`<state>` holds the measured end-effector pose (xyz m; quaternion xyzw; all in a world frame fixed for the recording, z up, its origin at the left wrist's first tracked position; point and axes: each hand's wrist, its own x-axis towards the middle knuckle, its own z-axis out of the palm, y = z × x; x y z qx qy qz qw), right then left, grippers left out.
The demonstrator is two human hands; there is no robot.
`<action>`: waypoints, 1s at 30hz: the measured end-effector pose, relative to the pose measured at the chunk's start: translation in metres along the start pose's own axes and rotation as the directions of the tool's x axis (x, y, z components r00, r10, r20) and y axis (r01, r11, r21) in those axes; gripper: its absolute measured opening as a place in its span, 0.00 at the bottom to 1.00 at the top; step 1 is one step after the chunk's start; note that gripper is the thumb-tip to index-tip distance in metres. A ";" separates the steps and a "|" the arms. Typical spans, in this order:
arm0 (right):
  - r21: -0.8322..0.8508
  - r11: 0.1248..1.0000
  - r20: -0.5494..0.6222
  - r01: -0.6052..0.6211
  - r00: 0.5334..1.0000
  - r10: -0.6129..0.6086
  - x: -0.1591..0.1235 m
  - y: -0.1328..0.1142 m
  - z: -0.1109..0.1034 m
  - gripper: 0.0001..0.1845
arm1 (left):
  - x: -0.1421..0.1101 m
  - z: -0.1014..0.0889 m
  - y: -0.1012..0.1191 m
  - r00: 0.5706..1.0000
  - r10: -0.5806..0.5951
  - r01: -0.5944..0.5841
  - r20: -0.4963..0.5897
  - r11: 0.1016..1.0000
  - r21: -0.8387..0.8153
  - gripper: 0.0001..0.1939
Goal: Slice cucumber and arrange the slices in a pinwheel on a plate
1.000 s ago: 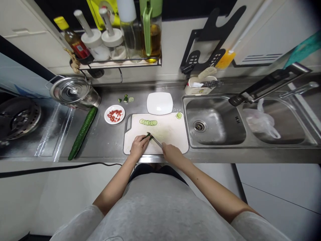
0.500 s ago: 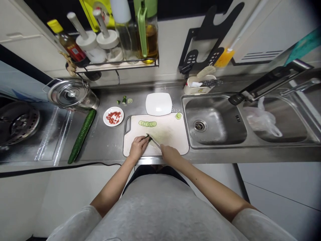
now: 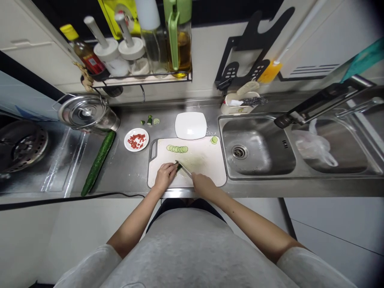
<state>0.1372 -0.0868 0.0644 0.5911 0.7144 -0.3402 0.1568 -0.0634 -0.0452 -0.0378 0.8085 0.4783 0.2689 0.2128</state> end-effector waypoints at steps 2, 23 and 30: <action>-0.004 1.000 -0.002 -0.001 1.000 0.001 0.002 -0.001 0.000 0.16 | 0.000 0.000 -0.001 1.000 0.001 -0.001 0.002 1.000 -0.006 0.13; -0.012 1.000 -0.008 -0.016 1.000 0.016 0.010 -0.001 0.011 0.16 | -0.001 0.003 -0.006 1.000 0.004 -0.004 0.007 1.000 -0.018 0.12; -0.033 0.999 -0.014 -0.024 1.000 0.024 0.012 -0.003 0.012 0.17 | 0.001 0.001 -0.005 1.000 0.010 -0.010 0.006 1.000 -0.026 0.12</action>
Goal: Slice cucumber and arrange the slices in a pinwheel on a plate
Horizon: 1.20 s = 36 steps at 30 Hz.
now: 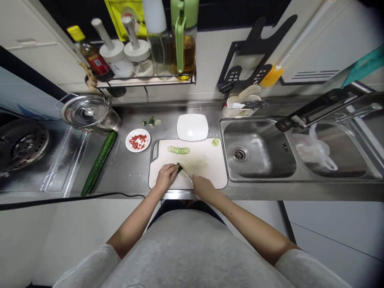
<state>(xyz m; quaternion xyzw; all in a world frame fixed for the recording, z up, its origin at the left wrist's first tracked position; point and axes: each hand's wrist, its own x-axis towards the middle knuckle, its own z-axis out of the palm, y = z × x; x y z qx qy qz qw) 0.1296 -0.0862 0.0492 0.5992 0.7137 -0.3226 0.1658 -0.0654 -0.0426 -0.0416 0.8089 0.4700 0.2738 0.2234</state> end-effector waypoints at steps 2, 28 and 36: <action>0.000 1.000 0.005 -0.005 1.000 0.005 0.000 -0.001 0.000 0.17 | 0.000 0.000 0.000 1.000 -0.002 0.002 -0.003 1.000 0.000 0.12; -0.107 0.989 -0.168 -0.105 0.982 0.087 -0.009 0.028 0.009 0.18 | -0.008 -0.019 0.019 0.953 -0.293 0.280 0.074 0.948 0.149 0.22; -0.317 0.927 -0.411 -0.200 0.910 0.056 -0.023 0.055 0.006 0.24 | -0.022 -0.022 0.023 0.898 -0.424 0.399 0.117 0.898 0.187 0.28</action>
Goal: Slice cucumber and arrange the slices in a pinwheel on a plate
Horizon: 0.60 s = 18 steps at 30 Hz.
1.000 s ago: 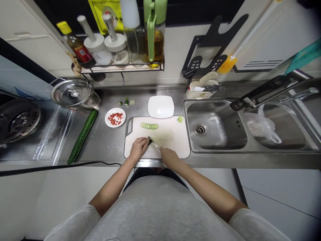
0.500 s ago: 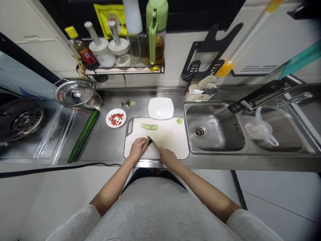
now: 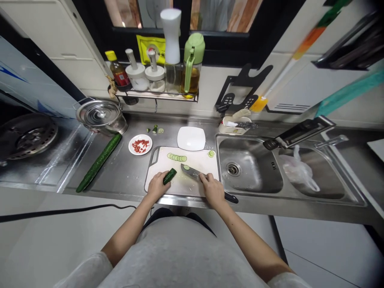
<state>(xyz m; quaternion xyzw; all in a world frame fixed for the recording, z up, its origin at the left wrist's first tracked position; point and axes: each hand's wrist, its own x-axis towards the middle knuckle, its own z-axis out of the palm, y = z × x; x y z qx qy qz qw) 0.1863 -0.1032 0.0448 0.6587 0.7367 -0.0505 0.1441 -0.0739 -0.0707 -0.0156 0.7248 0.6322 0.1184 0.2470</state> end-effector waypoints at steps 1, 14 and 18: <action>-0.006 1.000 -0.025 -0.008 1.000 0.008 -0.001 0.002 0.002 0.24 | 0.001 0.001 -0.001 1.000 -0.017 0.017 0.000 1.000 -0.019 0.27; 0.025 0.997 -0.083 -0.069 0.994 0.071 -0.015 0.013 0.017 0.21 | 0.068 -0.023 -0.022 0.854 -0.420 0.370 -0.308 0.905 -0.209 0.28; 0.033 0.997 -0.081 -0.071 0.994 0.074 -0.014 0.015 0.020 0.21 | 0.087 -0.025 -0.027 0.847 -0.413 0.368 -0.334 0.910 -0.190 0.28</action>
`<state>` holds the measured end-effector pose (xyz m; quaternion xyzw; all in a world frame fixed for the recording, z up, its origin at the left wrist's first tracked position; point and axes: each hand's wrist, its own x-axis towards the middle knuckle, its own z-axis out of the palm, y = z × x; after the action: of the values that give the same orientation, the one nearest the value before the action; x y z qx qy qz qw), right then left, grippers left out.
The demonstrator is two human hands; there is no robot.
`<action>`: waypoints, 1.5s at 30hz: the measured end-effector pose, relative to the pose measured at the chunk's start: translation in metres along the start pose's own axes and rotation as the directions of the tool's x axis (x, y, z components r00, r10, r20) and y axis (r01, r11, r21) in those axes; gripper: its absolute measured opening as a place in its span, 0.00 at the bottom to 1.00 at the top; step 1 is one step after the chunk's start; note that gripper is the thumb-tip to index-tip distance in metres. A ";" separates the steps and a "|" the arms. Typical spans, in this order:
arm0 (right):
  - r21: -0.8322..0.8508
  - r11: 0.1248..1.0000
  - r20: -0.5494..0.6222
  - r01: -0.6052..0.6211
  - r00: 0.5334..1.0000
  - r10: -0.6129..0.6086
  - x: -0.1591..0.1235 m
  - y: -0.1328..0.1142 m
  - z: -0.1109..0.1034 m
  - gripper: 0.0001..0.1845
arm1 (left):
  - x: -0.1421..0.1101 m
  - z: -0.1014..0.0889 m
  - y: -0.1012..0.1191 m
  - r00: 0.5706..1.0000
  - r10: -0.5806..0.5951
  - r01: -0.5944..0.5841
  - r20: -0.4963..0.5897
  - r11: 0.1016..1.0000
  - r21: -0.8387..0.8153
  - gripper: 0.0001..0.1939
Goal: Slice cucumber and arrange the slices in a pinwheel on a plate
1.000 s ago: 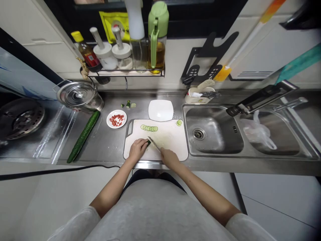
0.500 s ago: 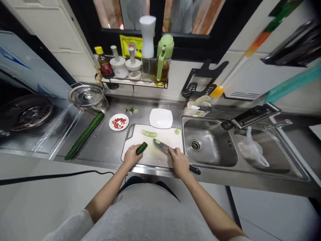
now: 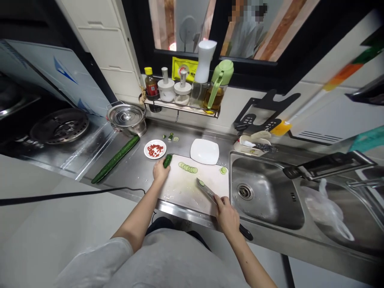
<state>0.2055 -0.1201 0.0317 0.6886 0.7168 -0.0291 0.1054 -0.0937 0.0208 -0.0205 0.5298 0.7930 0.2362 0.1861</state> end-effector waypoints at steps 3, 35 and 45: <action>0.006 1.000 0.004 0.007 1.000 -0.007 0.001 0.001 0.002 0.22 | 0.008 0.002 0.000 1.000 0.016 -0.016 0.006 1.000 0.010 0.28; 0.061 0.982 -0.002 0.178 0.984 -0.178 -0.003 -0.003 -0.005 0.21 | -0.076 -0.007 0.062 0.652 0.531 -0.493 0.541 0.839 -0.229 0.09; 0.108 0.993 0.209 -0.045 0.978 0.022 -0.008 0.004 -0.006 0.15 | -0.073 0.010 0.034 0.865 0.192 -0.146 0.463 0.980 -0.133 0.06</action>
<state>0.2089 -0.1268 0.0391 0.6987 0.6874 -0.1391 0.1411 -0.0354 -0.0335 -0.0057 0.6295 0.6620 0.1520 0.3774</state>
